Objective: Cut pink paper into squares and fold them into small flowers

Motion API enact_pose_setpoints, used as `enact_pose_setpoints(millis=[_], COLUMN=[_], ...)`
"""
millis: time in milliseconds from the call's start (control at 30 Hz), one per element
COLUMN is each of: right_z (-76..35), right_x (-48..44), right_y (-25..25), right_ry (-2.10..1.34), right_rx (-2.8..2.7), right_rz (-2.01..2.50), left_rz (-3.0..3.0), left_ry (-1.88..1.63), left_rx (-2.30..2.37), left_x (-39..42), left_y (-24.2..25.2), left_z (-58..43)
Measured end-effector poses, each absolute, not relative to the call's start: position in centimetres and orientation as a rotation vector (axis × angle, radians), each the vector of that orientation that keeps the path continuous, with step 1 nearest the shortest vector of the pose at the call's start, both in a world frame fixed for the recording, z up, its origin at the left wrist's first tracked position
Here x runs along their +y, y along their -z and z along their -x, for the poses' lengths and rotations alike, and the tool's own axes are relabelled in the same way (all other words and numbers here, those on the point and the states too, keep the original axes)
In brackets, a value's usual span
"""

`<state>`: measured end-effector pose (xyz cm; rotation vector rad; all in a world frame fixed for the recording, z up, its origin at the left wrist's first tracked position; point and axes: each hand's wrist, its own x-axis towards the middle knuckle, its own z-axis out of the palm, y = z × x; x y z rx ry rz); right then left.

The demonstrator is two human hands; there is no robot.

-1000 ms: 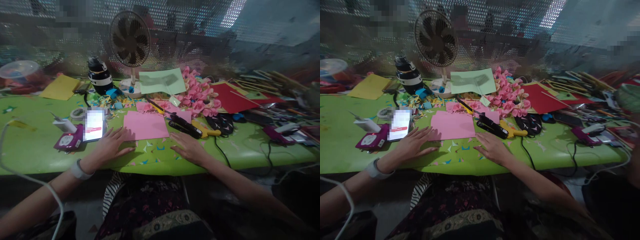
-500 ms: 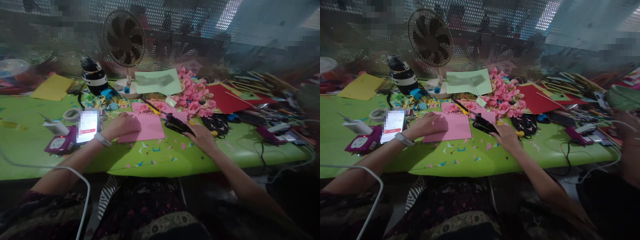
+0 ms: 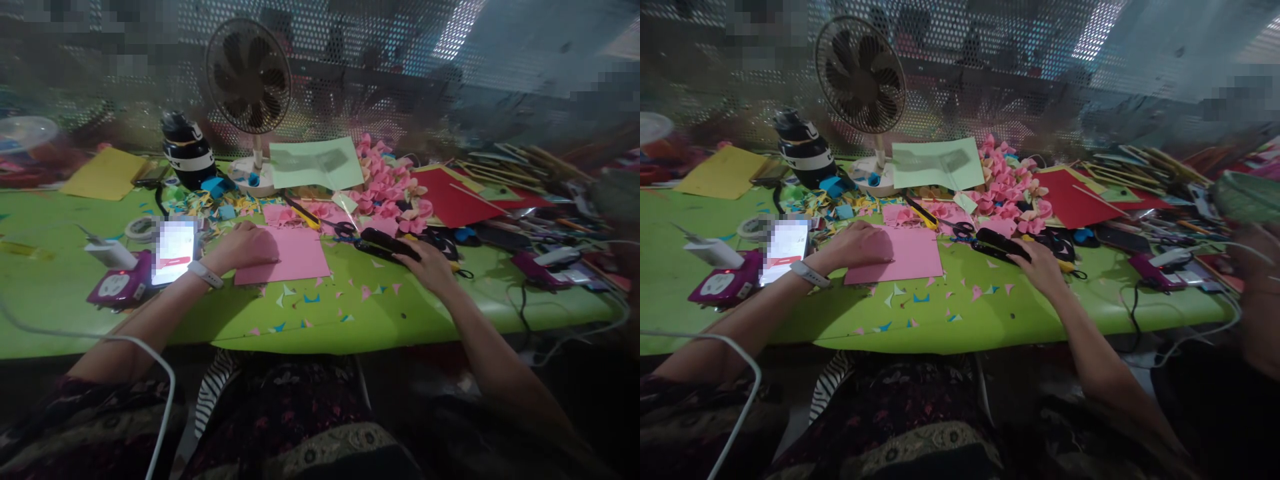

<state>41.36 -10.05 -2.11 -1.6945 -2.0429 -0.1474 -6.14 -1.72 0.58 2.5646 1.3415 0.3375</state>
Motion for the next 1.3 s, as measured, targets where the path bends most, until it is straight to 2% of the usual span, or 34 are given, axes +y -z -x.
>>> enact_pose_setpoints(millis=[433,933,1300], right_z=[-35.8,-36.3,-35.7], right_x=[-12.9,-13.5,-13.0], right_y=[2.3,3.6,3.1], right_ry=[0.164,0.282,0.277], right_rx=[-2.248,-1.859,-1.958], right_rz=[1.574,1.819,1.831], left_rz=[-2.519,-2.596,-2.385], left_ry=[-0.191,-0.299,-0.391], left_rx=[1.459,1.414,1.422], left_x=[-2.0,-0.7,-0.7], left_y=[-1.9,-0.8,-1.1], left_z=[5.5,6.2,6.1])
